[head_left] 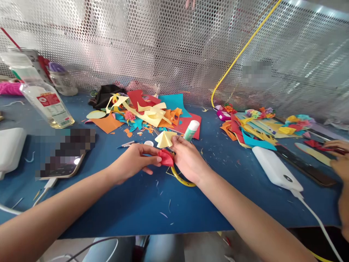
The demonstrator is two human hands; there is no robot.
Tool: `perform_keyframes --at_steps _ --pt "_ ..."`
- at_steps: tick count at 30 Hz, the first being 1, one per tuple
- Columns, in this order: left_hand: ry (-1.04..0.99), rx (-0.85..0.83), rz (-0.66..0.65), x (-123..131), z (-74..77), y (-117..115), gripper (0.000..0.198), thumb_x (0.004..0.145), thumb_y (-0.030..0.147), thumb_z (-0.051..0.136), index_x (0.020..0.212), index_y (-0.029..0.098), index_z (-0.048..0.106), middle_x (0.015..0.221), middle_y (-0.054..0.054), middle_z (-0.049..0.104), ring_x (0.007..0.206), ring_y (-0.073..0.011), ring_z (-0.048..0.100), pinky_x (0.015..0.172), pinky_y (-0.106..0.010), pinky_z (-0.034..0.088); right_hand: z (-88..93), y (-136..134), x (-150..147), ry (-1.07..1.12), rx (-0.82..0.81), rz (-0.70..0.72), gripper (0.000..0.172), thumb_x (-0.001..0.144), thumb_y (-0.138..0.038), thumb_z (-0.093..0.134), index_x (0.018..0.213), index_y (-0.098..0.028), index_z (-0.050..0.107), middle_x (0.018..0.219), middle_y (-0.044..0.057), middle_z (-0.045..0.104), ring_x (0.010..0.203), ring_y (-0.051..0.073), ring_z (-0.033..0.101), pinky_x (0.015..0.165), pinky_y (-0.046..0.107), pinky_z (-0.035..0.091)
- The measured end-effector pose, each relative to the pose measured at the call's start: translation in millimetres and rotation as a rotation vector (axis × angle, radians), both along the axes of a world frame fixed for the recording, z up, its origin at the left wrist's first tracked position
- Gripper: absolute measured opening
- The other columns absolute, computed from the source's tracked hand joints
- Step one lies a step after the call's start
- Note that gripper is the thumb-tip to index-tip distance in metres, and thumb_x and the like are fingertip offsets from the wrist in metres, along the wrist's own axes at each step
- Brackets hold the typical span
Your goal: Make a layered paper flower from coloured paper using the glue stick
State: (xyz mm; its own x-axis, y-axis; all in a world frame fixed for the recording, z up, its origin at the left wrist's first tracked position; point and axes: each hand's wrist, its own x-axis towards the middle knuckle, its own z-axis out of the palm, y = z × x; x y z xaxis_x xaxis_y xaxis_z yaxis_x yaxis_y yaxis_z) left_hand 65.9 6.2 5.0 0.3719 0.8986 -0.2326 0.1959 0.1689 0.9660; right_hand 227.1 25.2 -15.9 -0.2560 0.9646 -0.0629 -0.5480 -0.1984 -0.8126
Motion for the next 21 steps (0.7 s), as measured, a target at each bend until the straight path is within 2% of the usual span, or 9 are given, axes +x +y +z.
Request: perform_keyframes --at_steps 4,9,12,16,19,21 --pt "0.027 0.001 -0.024 3.4 0.2 -3.2 0.018 0.069 0.027 0.064 0.081 0.014 0.063 0.074 -0.004 0.063 0.072 -0.0145 0.058 0.049 -0.02 0.05 2.3 -3.0 -0.6 0.013 -0.022 0.022 0.014 0.072 -0.03 0.066 0.069 -0.021 0.056 0.075 -0.004 0.056 0.068 0.008 0.053 0.073 0.025 0.045" --pt "0.025 0.057 -0.042 6.3 -11.6 -4.1 0.024 0.063 0.029 0.069 0.08 0.014 0.061 0.074 -0.002 0.06 0.064 -0.0123 0.054 0.044 -0.02 0.049 4.4 -9.3 -5.8 0.018 -0.027 0.051 0.013 0.072 -0.029 0.066 0.072 -0.021 0.056 0.081 -0.002 0.059 0.073 0.009 0.054 0.081 0.025 0.043" --pt "0.035 0.052 -0.049 6.6 -14.5 -4.2 0.023 0.066 0.031 0.067 0.08 0.013 0.062 0.068 -0.002 0.06 0.062 -0.0118 0.053 0.045 -0.02 0.049 2.1 -8.5 -6.8 -0.034 0.01 0.034 0.013 0.074 -0.03 0.063 0.07 -0.021 0.054 0.079 -0.002 0.057 0.077 0.011 0.054 0.081 0.026 0.043" --pt "0.03 0.041 0.001 4.7 -10.5 -5.2 0.022 0.068 0.031 0.064 0.083 0.014 0.067 0.07 -0.002 0.063 0.066 -0.0124 0.056 0.05 -0.02 0.051 9.1 -2.8 7.1 -0.255 0.251 -0.024 0.01 0.078 -0.032 0.058 0.076 -0.023 0.055 0.078 -0.002 0.055 0.076 0.012 0.054 0.079 0.028 0.043" --pt "0.015 0.02 0.013 3.1 -8.1 -5.9 0.024 0.069 0.031 0.064 0.087 0.016 0.07 0.073 -0.003 0.066 0.073 -0.0144 0.059 0.051 -0.019 0.051 31.4 -4.5 27.8 -0.622 0.508 -0.041 0.008 0.079 -0.031 0.057 0.082 -0.023 0.057 0.087 0.0 0.055 0.081 0.014 0.054 0.074 0.029 0.044" --pt "0.005 0.02 0.001 3.0 -7.7 -6.7 0.025 0.07 0.032 0.063 0.089 0.018 0.07 0.076 -0.004 0.067 0.078 -0.0161 0.06 0.052 -0.018 0.052 49.6 -10.9 40.4 -0.848 0.739 -0.028 0.007 0.08 -0.027 0.056 0.076 -0.022 0.057 0.091 0.001 0.055 0.088 0.015 0.053 0.08 0.03 0.042"
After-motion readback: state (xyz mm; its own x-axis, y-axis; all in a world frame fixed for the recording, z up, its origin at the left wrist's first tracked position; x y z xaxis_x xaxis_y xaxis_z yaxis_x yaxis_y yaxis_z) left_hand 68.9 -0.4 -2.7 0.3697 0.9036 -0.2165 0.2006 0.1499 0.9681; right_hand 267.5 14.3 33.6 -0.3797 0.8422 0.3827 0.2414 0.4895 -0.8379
